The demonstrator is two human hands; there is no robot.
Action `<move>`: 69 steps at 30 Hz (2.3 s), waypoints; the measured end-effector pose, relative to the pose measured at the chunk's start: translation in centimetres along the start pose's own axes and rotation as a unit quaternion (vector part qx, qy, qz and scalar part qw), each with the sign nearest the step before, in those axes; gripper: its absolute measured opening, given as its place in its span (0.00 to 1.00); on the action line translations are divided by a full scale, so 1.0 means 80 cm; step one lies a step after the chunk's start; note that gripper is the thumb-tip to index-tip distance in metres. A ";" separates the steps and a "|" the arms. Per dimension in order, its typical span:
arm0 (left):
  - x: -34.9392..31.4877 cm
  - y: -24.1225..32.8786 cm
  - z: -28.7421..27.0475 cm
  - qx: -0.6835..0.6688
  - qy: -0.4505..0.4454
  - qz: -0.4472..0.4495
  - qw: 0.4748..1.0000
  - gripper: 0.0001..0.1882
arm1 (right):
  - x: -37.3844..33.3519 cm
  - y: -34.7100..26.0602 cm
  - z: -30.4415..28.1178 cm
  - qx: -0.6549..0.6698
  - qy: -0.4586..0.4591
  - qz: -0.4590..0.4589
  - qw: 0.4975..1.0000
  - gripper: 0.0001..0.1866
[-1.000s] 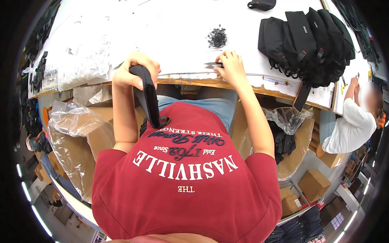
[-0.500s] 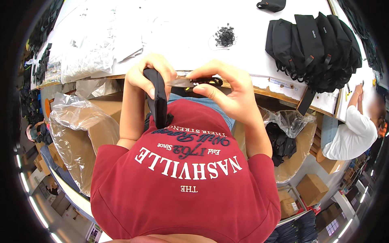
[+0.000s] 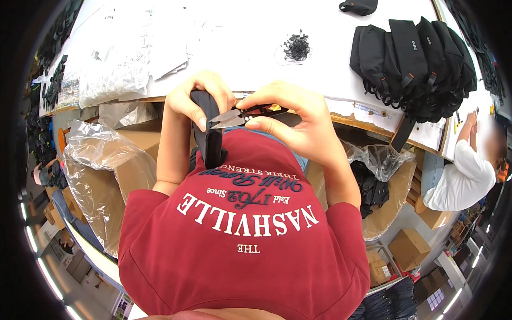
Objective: Attaching labels or tags to small black pouches and organizing them on a workbench.
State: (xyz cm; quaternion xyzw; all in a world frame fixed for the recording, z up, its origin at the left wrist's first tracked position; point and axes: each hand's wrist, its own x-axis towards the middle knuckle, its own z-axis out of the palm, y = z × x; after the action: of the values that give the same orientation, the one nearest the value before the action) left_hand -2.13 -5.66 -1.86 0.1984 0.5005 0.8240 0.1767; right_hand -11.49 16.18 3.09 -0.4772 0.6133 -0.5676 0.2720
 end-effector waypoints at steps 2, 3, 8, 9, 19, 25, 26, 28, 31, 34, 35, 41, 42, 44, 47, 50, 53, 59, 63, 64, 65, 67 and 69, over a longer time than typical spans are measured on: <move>0.001 0.000 0.001 0.000 -0.002 0.000 1.000 0.17 | 0.000 -0.001 0.000 -0.001 -0.001 0.002 1.000 0.14; 0.002 0.000 0.001 0.001 -0.004 -0.001 1.000 0.16 | 0.001 -0.001 0.000 -0.005 0.000 -0.001 1.000 0.13; 0.003 0.001 0.003 0.000 -0.005 -0.003 1.000 0.16 | 0.002 -0.004 -0.001 -0.015 0.000 -0.013 1.000 0.10; 0.003 0.002 0.003 0.000 -0.006 -0.005 1.000 0.16 | 0.002 -0.005 -0.001 -0.017 0.001 -0.007 1.000 0.10; 0.003 0.000 0.003 -0.014 -0.015 0.003 1.000 0.17 | 0.000 -0.005 -0.005 -0.016 0.012 0.000 1.000 0.12; 0.001 -0.001 0.003 -0.003 -0.003 0.000 1.000 0.17 | 0.002 -0.002 -0.004 -0.032 -0.012 -0.015 0.999 0.11; 0.001 0.000 0.003 -0.001 -0.007 -0.004 1.000 0.17 | 0.002 -0.003 -0.004 -0.032 -0.012 -0.015 0.999 0.11; 0.002 0.000 0.003 0.001 -0.012 -0.008 1.000 0.17 | 0.001 -0.005 -0.003 -0.022 -0.004 0.001 1.000 0.11; 0.002 -0.002 0.004 -0.004 -0.019 0.000 1.000 0.17 | -0.001 -0.004 -0.002 -0.014 0.016 0.004 1.000 0.11; 0.000 -0.005 0.005 -0.011 0.001 0.007 1.000 0.17 | 0.000 -0.006 -0.002 -0.017 0.010 0.007 1.000 0.11; 0.000 -0.005 0.005 -0.009 -0.002 0.005 1.000 0.17 | 0.000 -0.005 -0.002 -0.017 0.010 0.007 1.000 0.11; 0.002 -0.002 -0.005 -0.003 -0.024 -0.002 1.000 0.16 | 0.005 0.002 -0.002 -0.023 -0.008 0.005 1.000 0.11; 0.001 0.000 -0.009 0.005 -0.030 -0.005 1.000 0.16 | 0.010 0.003 -0.001 -0.015 -0.007 0.002 1.000 0.11; 0.001 0.010 -0.007 0.009 -0.026 -0.005 1.000 0.15 | 0.014 0.001 -0.002 -0.007 -0.003 -0.011 1.000 0.11; -0.012 0.025 0.004 0.017 0.039 -0.016 0.999 0.14 | 0.012 0.011 -0.014 -0.037 0.059 0.018 0.997 0.13; -0.045 -0.009 -0.016 -0.040 0.237 0.076 0.968 0.20 | 0.011 0.089 -0.017 -0.083 0.150 0.108 0.979 0.12; -0.054 -0.015 -0.018 -0.034 0.390 0.170 0.905 0.17 | -0.005 0.179 0.002 -0.222 0.191 0.095 0.952 0.12; -0.057 -0.012 -0.006 -0.134 0.559 0.191 0.795 0.14 | -0.005 0.211 0.029 -0.417 0.162 0.042 0.893 0.14; -0.051 -0.021 -0.022 -0.229 0.610 0.185 0.735 0.12 | 0.016 0.148 0.024 -0.163 0.240 0.034 0.957 0.18; -0.050 -0.031 -0.027 -0.253 0.614 0.176 0.727 0.12 | 0.020 0.128 0.021 -0.002 0.250 0.047 0.967 0.19; -0.048 -0.038 -0.030 -0.274 0.620 0.151 0.720 0.13 | 0.022 0.110 0.020 -0.012 0.238 0.030 0.971 0.21; -0.039 -0.050 -0.030 -0.306 0.592 0.133 0.734 0.12 | 0.026 0.053 0.022 -0.197 0.177 -0.013 0.964 0.24; -0.041 -0.064 -0.030 -0.357 0.546 0.096 0.752 0.13 | 0.027 0.040 0.026 -0.371 0.119 -0.056 0.919 0.30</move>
State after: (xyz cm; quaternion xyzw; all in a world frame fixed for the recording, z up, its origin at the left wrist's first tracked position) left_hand -0.06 -6.83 -7.90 -0.3158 0.1597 0.9234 -0.1488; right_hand -11.38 13.05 0.04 -0.5068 0.7797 -0.3663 -0.0314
